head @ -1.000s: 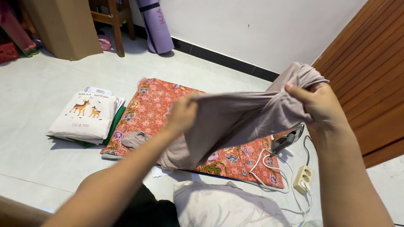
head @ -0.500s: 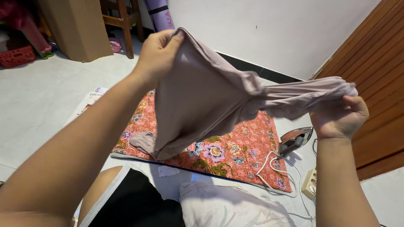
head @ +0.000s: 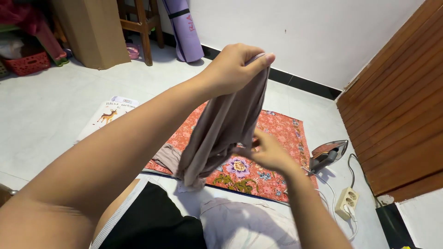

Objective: The person irons a tan garment by hand on a floral mat on the floor, using an iron and a spray bottle of water, then folds the garment.

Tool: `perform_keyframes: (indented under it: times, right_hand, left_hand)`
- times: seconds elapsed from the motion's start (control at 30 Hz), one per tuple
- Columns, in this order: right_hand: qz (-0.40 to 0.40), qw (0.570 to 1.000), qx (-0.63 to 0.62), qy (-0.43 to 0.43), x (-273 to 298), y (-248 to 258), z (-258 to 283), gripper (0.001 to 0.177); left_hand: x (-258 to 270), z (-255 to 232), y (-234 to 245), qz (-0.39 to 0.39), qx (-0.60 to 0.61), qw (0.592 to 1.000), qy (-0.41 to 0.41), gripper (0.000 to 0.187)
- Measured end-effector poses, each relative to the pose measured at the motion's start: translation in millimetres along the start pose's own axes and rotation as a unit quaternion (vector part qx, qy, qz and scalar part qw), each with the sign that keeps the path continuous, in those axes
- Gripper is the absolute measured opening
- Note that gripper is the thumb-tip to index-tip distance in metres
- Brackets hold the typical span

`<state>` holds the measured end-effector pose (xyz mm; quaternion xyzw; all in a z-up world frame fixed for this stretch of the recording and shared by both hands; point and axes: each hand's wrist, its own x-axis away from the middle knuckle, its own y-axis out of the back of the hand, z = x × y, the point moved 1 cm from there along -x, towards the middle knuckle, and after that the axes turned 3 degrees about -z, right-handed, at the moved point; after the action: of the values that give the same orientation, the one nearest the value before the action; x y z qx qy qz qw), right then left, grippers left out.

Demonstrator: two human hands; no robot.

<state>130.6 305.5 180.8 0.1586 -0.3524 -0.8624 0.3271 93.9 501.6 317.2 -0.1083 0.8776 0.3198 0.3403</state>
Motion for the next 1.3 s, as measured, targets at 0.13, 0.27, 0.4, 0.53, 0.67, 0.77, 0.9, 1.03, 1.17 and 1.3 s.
perform_keyframes:
  times: [0.13,0.27,0.4,0.53,0.67,0.77,0.9,1.03,1.17,1.3]
  right_hand:
    - [-0.159,0.987,0.030,0.010,-4.1,-30.4,12.6,0.031]
    - [-0.266,0.931,-0.228,0.099,-11.9,10.2,-12.3,0.042]
    - [-0.324,0.892,-0.306,0.074,-8.9,98.8,-16.3,0.041]
    - [-0.338,0.900,-0.247,0.125,4.5,154.0,4.4,0.018]
    - [-0.349,0.909,-0.172,0.147,12.4,174.2,24.1,0.016]
    - [-0.377,0.902,-0.155,0.146,17.4,178.7,32.4,0.017]
    - [-0.404,0.888,-0.163,0.147,26.7,183.3,41.1,0.019]
    - [-0.490,0.819,-0.131,0.269,36.9,191.6,55.6,0.016]
    - [-0.432,0.837,-0.058,0.331,4.7,185.4,55.0,0.016]
    - [-0.407,0.851,-0.161,0.290,-27.0,162.0,57.8,0.014]
  left_hand:
    - [-5.4,-8.2,5.6,-0.007,0.066,0.997,-0.028,0.041]
    - [-15.0,-1.3,33.5,-0.023,0.050,0.996,-0.071,0.036]
    - [-11.8,9.9,72.9,0.034,-0.171,0.981,-0.085,0.031]
    - [-4.2,29.9,84.0,0.003,-0.283,0.939,-0.194,0.030]
    - [-4.0,51.2,75.9,-0.050,-0.268,0.950,-0.154,0.030]
    - [-3.8,57.6,72.2,-0.096,-0.235,0.958,-0.131,0.030]
    - [-5.4,44.2,72.9,-0.135,-0.158,0.977,-0.048,0.022]
    - [-15.3,30.2,85.2,-0.164,-0.048,0.983,-0.063,0.020]
    - [-17.5,40.7,59.6,-0.146,-0.137,0.980,0.006,0.024]
    - [21.5,34.3,-32.3,-0.222,-0.187,0.950,-0.113,0.068]
